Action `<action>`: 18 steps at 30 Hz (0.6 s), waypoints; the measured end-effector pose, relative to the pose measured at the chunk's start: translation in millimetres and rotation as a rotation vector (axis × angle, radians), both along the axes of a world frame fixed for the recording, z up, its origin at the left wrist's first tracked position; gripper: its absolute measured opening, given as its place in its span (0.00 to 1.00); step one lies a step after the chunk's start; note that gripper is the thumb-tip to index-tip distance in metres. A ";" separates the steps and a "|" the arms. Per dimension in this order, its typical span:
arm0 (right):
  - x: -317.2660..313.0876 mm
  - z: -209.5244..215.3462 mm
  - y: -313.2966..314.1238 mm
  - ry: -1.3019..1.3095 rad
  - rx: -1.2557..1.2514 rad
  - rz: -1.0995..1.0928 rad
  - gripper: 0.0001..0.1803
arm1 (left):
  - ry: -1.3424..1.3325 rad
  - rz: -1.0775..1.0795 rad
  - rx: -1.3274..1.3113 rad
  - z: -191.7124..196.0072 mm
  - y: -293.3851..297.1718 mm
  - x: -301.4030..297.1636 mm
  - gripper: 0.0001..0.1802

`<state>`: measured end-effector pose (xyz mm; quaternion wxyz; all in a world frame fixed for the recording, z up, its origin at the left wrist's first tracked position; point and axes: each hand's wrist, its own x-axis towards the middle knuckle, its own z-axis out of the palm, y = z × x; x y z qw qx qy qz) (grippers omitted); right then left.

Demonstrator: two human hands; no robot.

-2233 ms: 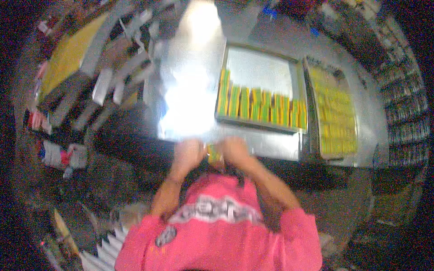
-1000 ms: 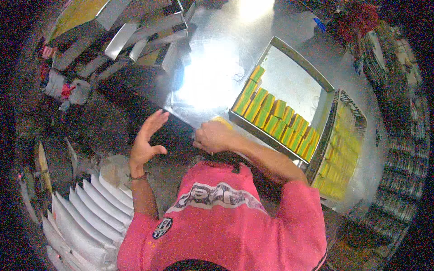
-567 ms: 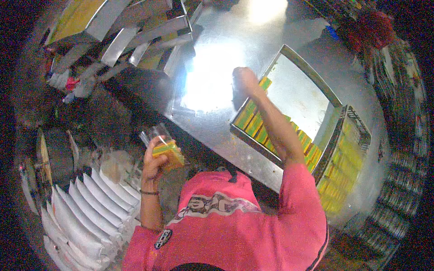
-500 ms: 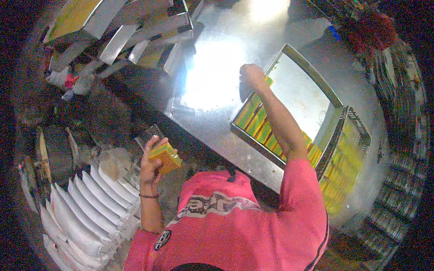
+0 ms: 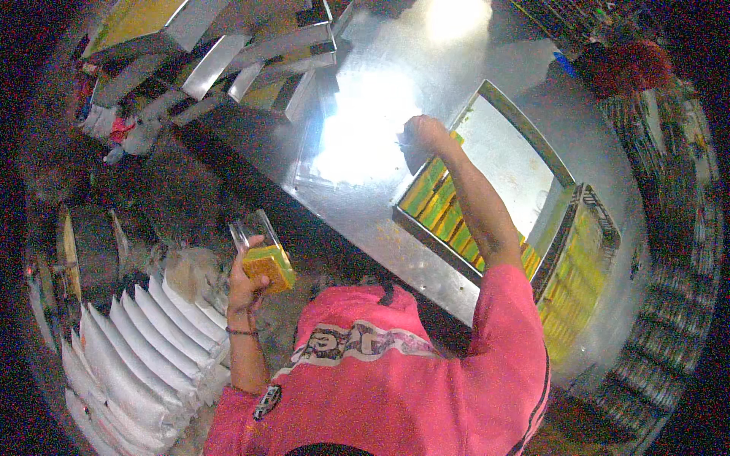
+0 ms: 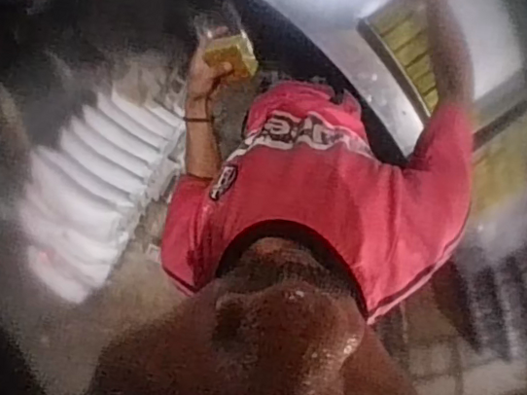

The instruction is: The person wraps rectangular yellow and green food bars in clear plastic film by hand. They pick each bar from a metal tray, enclose it in a plastic sheet, fold the edges, and place the wrapped item into a basket.

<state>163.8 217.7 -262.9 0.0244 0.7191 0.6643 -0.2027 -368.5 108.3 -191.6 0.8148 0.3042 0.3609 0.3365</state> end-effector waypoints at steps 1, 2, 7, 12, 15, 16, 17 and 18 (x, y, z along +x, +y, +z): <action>0.9 -1.1 0.6 -0.029 0.028 0.053 0.13 | -0.037 -0.010 -0.030 2.4 0.5 0.5 0.51; 1.8 -2.3 1.5 -0.056 0.058 0.103 0.13 | -0.070 -0.023 -0.059 6.7 2.0 3.4 0.51; 31.0 -31.8 1.5 -0.079 0.173 0.045 0.15 | -0.067 -0.126 0.022 7.0 7.7 6.9 0.47; -13.7 36.6 -9.0 0.180 0.214 -0.171 0.16 | 0.013 -0.268 0.183 10.9 24.7 13.5 0.45; -45.9 69.5 -40.1 0.393 0.284 -0.178 0.16 | -0.043 -0.365 0.310 21.8 42.3 48.8 0.46; -68.6 81.3 -52.0 0.323 0.359 0.103 0.17 | -0.056 -0.363 0.371 30.2 44.8 66.2 0.46; -99.9 104.4 -60.2 0.203 0.161 0.217 0.18 | -0.067 -0.359 0.427 36.5 45.7 78.2 0.46; -114.6 103.0 -77.1 0.244 0.193 0.364 0.17 | -0.102 -0.426 0.411 41.9 46.1 91.8 0.48</action>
